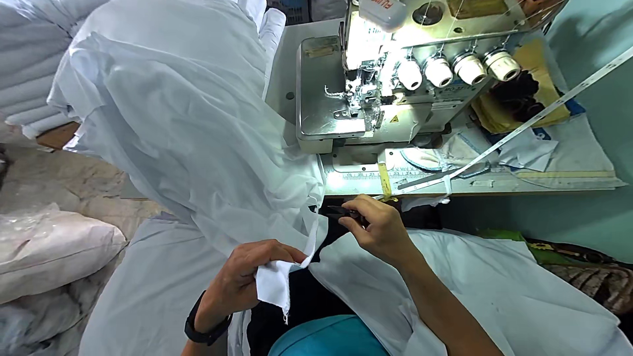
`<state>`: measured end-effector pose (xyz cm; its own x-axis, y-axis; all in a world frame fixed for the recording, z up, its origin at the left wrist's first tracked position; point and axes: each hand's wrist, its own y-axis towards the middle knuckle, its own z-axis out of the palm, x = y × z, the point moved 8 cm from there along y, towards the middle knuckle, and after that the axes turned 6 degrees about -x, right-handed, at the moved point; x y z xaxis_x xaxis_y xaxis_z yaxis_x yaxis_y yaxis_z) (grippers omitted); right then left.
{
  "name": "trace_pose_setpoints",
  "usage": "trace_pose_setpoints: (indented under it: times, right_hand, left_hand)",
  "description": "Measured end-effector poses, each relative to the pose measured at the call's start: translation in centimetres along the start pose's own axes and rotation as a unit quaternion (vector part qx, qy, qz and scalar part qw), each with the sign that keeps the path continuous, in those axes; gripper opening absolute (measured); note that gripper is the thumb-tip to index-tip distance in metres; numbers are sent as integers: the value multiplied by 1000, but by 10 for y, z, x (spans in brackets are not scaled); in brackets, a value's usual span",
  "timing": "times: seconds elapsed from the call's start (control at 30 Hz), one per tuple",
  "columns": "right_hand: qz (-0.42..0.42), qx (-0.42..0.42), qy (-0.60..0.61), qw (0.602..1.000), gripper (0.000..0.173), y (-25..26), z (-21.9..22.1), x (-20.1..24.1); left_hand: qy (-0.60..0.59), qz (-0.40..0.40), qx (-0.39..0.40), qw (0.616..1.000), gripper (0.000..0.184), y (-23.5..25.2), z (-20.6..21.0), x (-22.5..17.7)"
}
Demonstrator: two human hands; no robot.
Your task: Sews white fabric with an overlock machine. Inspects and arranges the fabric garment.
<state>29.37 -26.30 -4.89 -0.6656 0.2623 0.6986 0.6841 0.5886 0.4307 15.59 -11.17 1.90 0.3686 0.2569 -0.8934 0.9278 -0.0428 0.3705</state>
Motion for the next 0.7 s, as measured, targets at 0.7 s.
trace_pose_setpoints:
  times: [0.7]
  right_hand:
    - [-61,140,-43,987,41,47,90,-23]
  left_hand:
    - [94,26,-451,887,17,-69,-139,-66]
